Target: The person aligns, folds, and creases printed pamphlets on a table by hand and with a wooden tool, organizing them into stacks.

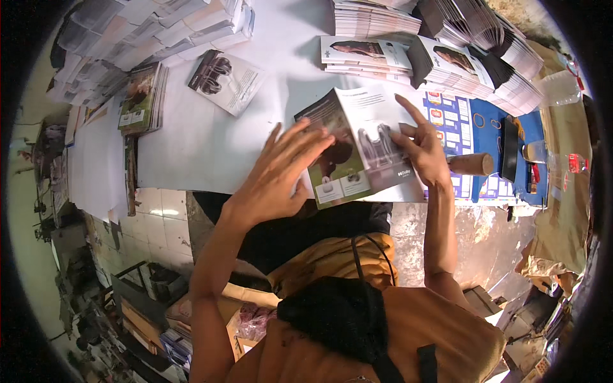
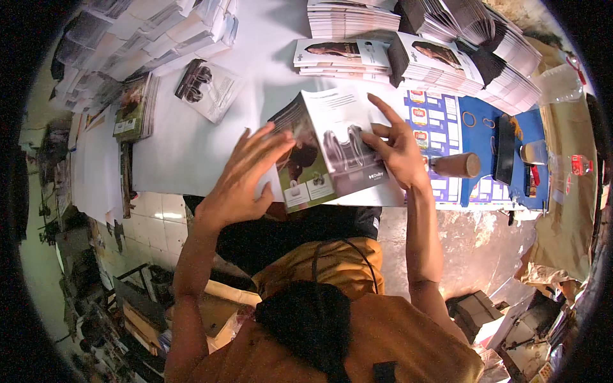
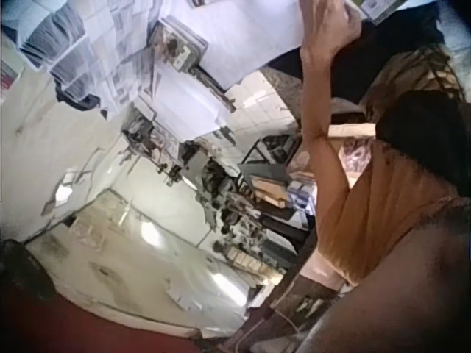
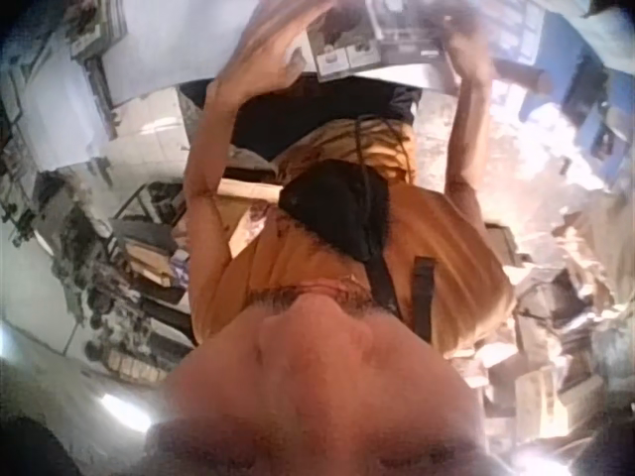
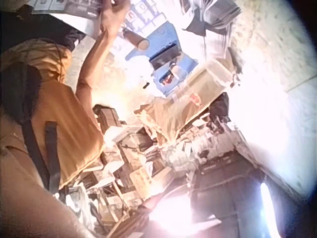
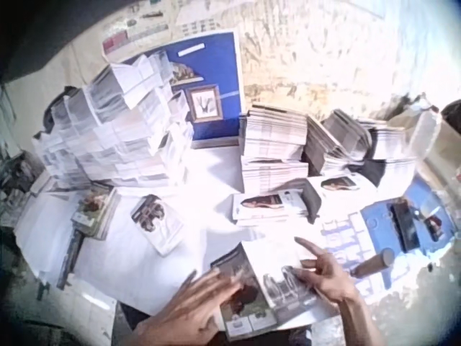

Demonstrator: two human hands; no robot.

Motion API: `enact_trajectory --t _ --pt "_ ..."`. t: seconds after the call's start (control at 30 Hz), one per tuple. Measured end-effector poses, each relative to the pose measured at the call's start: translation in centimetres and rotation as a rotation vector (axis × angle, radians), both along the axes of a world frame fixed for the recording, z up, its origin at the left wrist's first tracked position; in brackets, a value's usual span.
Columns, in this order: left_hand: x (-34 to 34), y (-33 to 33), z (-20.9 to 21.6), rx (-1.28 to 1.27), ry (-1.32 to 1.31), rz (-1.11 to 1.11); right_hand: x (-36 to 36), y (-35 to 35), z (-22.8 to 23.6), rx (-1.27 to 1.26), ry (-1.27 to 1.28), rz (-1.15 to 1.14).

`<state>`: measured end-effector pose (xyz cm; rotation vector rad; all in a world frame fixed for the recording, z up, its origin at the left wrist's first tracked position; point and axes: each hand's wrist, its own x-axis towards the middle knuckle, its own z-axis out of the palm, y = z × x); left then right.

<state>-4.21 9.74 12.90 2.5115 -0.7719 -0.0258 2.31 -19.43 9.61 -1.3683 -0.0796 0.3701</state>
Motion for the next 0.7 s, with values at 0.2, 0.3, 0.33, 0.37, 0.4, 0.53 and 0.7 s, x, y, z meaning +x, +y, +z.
enact_trajectory --t 0.2,0.3,0.33,0.37,0.4,0.53,0.7 --pt "-0.1 -0.7 -0.4 -0.272 -0.012 0.116 0.6 2.3 -2.8 -0.219 0.021 0.088" --pt "-0.3 -3.4 -4.5 -0.141 -0.172 0.207 0.4 2.9 -3.3 -0.241 -0.044 0.049" --pt "-0.2 -3.8 -5.4 -0.126 -0.190 0.232 0.3 3.0 -3.2 -0.275 -0.072 0.021" --pt "0.0 -4.0 -6.1 -0.111 -0.207 0.256 0.4 2.8 -3.0 -0.279 -0.074 0.025" --pt "0.1 -4.2 -6.2 -0.117 -0.205 0.260 0.5 2.4 -2.6 -0.302 -0.041 0.025" --pt "0.7 -4.9 -7.5 -0.003 -0.207 0.265 0.3 1.3 -2.2 -0.299 -0.027 -0.030" --pt "0.7 -5.2 -8.1 0.089 -0.243 0.314 -0.4 2.6 -1.4 0.249 0.455 -0.138"
